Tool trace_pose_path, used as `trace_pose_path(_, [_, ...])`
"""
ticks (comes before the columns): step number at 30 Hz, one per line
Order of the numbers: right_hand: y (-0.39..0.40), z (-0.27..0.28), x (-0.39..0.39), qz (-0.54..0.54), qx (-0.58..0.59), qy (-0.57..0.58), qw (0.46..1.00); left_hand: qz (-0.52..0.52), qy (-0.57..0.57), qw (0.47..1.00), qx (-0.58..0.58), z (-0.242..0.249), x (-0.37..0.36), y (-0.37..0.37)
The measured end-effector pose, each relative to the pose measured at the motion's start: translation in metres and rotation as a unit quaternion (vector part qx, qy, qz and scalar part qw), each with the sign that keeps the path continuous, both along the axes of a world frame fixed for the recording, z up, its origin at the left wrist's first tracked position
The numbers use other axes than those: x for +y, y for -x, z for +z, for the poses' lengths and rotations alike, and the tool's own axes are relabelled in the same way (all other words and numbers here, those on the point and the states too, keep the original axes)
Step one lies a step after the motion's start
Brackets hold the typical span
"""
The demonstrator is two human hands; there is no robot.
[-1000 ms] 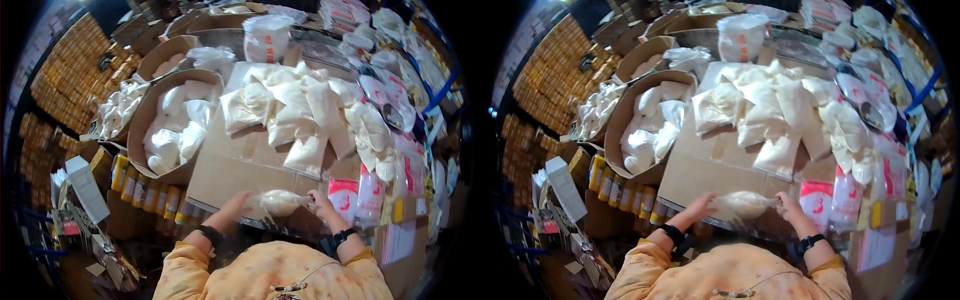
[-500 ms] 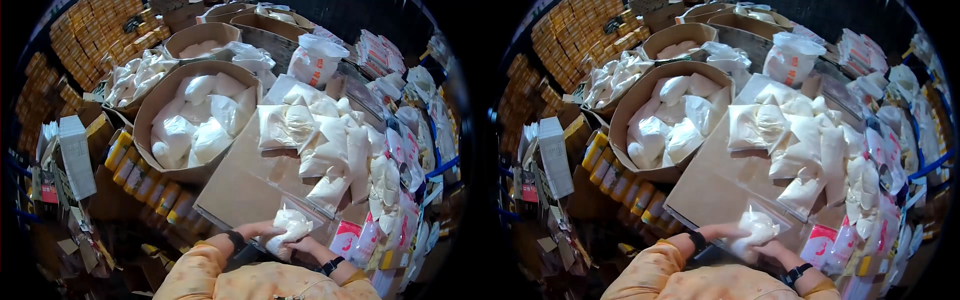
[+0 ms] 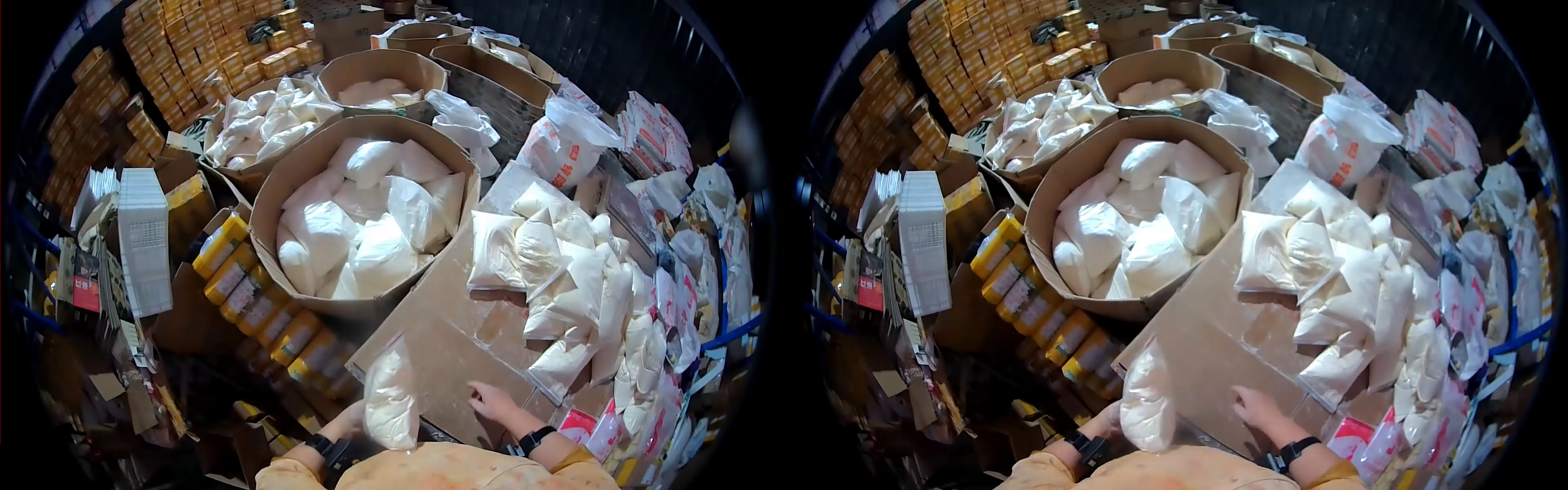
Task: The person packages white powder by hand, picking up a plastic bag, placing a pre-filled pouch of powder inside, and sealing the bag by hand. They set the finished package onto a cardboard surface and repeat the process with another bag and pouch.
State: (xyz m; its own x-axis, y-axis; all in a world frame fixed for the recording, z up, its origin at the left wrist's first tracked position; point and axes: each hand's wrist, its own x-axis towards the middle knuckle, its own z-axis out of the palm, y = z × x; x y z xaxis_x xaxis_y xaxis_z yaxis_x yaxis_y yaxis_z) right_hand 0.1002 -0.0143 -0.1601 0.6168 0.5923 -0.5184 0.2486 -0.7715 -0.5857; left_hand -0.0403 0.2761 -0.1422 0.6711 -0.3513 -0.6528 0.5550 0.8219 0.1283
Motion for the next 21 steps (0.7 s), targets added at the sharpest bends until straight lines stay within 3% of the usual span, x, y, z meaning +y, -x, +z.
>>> trace_pose_path(3, [0.022, -0.022, -0.019, 0.019, 0.051, 0.006, 0.998, -0.019, -0.116, 0.993, 0.02, 0.038, 0.004, 0.009])
trace_pose_path(8, [0.039, -0.019, -0.017, 0.024, 0.071, 0.007, 0.997, 0.102, -0.184, 0.976, -0.056, 0.049, 0.05, -0.028])
trace_pose_path(11, [0.032, -0.012, -0.011, 0.007, 0.058, -0.002, 0.998, 0.265, -0.283, 0.905, -0.176, 0.082, 0.126, -0.109])
trace_pose_path(14, [0.024, -0.005, -0.014, -0.004, 0.027, -0.009, 1.0, 0.396, -0.386, 0.769, -0.321, 0.134, 0.249, -0.21])
trace_pose_path(15, [0.025, -0.007, -0.019, -0.011, 0.026, -0.013, 1.0, 0.477, -0.22, 0.785, -0.33, 0.128, 0.312, -0.242])
trace_pose_path(17, [0.019, -0.007, -0.022, -0.02, 0.016, 0.015, 1.0, 0.481, -0.26, 0.81, -0.21, 0.146, 0.327, -0.279])
trace_pose_path(18, [0.019, -0.003, -0.022, -0.03, 0.011, 0.018, 0.999, 0.429, -0.358, 0.801, -0.217, 0.134, 0.306, -0.283])
trace_pose_path(19, [0.022, -0.001, -0.02, -0.04, 0.01, 0.018, 0.999, 0.387, -0.398, 0.809, -0.192, 0.112, 0.28, -0.281])
trace_pose_path(21, [0.026, -0.002, -0.018, -0.044, 0.01, 0.003, 0.999, 0.221, -0.588, 0.746, -0.22, 0.042, 0.226, -0.247])
